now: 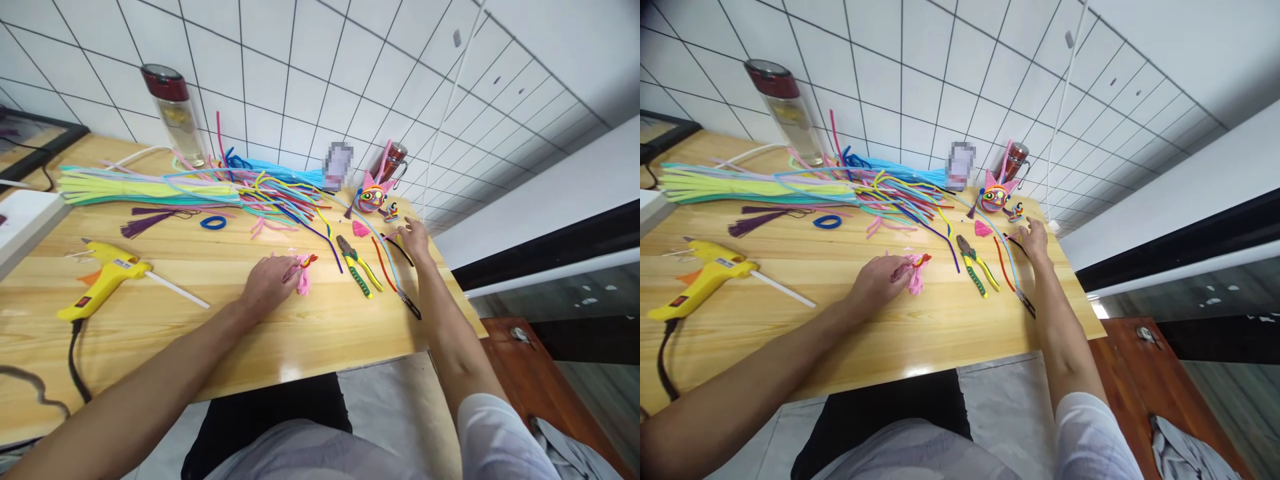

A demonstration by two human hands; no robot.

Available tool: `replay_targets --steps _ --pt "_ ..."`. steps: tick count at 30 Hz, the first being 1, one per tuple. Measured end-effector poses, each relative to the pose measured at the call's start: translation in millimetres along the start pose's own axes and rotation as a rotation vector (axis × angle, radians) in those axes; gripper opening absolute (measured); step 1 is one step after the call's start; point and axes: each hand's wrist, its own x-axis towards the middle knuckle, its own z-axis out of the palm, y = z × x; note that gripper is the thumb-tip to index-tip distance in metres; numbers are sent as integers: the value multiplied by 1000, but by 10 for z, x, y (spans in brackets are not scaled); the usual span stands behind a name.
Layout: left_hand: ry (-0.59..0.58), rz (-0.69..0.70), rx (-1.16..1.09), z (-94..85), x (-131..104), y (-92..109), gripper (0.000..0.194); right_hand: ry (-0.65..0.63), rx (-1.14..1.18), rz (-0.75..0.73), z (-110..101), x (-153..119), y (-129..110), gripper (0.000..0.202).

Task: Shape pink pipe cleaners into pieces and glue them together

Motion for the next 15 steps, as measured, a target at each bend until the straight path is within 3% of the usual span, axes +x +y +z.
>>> replay_targets --steps 3,6,10,12,15 --pt "-19 -9 -8 -13 4 6 14 32 89 12 -34 -177 -98 43" --pt "-39 -25 -16 -33 6 26 16 -75 312 -58 -37 -520 -381 36" --pt "-31 -32 -22 -21 1 54 14 -452 443 -261 78 -1148 -969 31" --pt "-25 -33 -18 0 -3 63 11 -526 467 -398 149 -1417 -1249 35" --pt "-12 -36 -10 22 -3 60 9 -503 423 -656 249 -1647 -1549 48"
